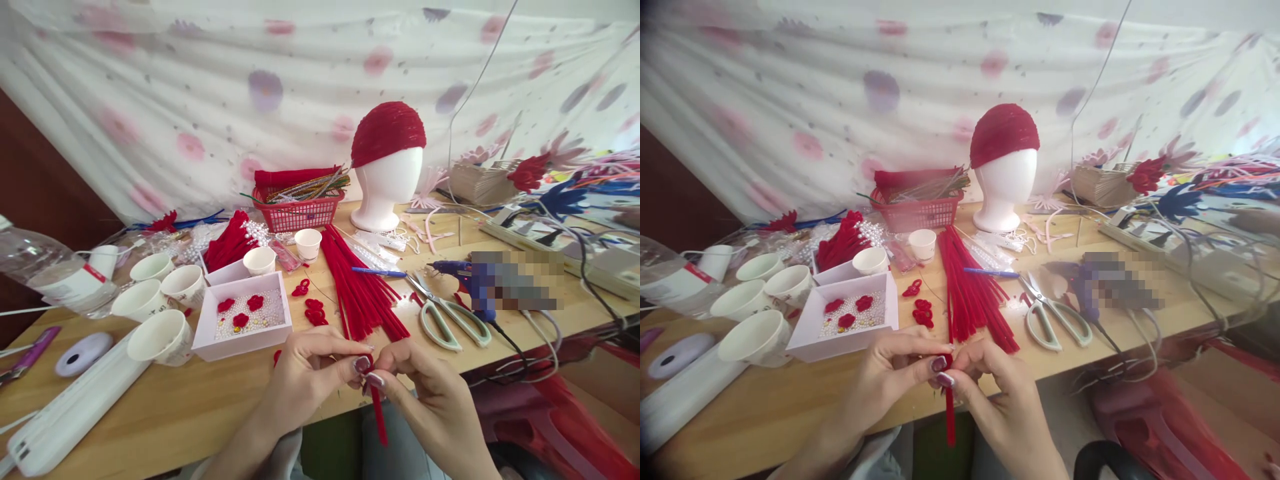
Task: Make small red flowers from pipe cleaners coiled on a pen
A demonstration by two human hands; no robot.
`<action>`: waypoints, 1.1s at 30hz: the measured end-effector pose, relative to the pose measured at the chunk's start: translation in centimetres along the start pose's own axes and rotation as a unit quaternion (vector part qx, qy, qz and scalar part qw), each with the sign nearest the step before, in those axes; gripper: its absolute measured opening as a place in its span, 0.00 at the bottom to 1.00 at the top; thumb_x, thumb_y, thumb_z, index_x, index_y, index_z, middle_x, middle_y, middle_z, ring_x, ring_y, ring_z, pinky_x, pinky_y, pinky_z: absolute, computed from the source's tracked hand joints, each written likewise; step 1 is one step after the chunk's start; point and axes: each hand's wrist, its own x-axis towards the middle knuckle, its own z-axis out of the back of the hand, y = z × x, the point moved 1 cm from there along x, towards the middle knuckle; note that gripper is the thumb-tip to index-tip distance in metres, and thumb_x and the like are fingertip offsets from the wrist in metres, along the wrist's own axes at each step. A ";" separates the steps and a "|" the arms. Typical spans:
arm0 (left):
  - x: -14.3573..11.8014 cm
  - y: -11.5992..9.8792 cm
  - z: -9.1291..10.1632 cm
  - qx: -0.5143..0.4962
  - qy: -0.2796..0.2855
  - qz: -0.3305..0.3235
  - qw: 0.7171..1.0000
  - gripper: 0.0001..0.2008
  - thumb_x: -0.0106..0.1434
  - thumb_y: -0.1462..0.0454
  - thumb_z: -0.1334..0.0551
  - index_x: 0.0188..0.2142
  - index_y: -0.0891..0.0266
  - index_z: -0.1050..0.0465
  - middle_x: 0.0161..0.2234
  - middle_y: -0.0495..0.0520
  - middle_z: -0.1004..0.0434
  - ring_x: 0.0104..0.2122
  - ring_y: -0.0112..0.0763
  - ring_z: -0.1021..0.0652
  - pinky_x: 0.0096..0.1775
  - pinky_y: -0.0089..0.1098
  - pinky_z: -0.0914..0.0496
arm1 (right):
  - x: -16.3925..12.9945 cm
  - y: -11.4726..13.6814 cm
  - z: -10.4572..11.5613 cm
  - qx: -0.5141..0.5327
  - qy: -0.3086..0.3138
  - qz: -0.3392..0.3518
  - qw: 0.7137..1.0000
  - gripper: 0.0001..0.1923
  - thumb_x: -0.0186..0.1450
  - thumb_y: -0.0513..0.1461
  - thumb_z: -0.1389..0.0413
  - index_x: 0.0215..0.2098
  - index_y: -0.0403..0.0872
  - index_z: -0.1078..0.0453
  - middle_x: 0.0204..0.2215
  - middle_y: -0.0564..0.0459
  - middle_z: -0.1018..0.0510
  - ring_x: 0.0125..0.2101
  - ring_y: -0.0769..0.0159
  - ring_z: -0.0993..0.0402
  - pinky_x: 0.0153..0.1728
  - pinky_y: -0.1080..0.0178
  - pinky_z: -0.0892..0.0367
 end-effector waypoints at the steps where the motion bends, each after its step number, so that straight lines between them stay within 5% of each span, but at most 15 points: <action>1: 0.0 0.0 0.0 -0.005 0.002 0.007 1.000 0.06 0.56 0.60 0.27 0.34 0.57 0.14 0.27 0.52 0.22 0.25 0.24 0.22 0.29 0.23 0.26 | -0.1 -0.1 -0.1 0.011 -0.006 -0.013 1.000 0.06 0.68 0.41 0.40 0.33 0.49 0.31 0.25 0.55 0.21 0.25 0.69 0.24 0.26 0.71 0.29; 9: 0.1 0.1 -0.3 -0.042 0.011 0.039 0.998 0.09 0.53 0.56 0.25 0.32 0.56 0.14 0.25 0.50 0.23 0.22 0.22 0.23 0.28 0.22 0.26 | 0.0 -0.9 -0.9 0.110 0.023 -0.087 0.990 0.13 0.70 0.47 0.43 0.47 0.52 0.40 0.26 0.57 0.25 0.27 0.65 0.25 0.29 0.65 0.29; 14: 0.2 0.0 -0.7 -0.027 0.038 0.041 0.998 0.10 0.54 0.55 0.26 0.33 0.56 0.14 0.27 0.51 0.22 0.27 0.24 0.22 0.30 0.21 0.26 | 0.1 -1.0 -0.8 0.055 0.052 -0.091 0.993 0.12 0.67 0.48 0.41 0.41 0.49 0.33 0.26 0.56 0.28 0.25 0.69 0.31 0.26 0.68 0.33; 24: 0.3 0.8 -0.8 -0.123 0.052 0.104 0.986 0.12 0.51 0.56 0.24 0.31 0.61 0.15 0.26 0.52 0.20 0.27 0.26 0.21 0.32 0.24 0.27 | -0.3 -1.1 -1.1 -0.099 -0.010 0.004 0.995 0.13 0.71 0.44 0.46 0.29 0.48 0.37 0.19 0.58 0.31 0.18 0.70 0.32 0.18 0.71 0.37; 33: 0.6 1.7 -0.4 -0.164 0.034 0.096 0.981 0.15 0.50 0.56 0.23 0.29 0.65 0.19 0.28 0.50 0.24 0.29 0.25 0.25 0.35 0.26 0.32 | -0.5 -0.9 -0.6 -0.213 -0.050 0.102 0.970 0.09 0.70 0.44 0.43 0.35 0.49 0.31 0.22 0.55 0.23 0.20 0.67 0.27 0.21 0.69 0.33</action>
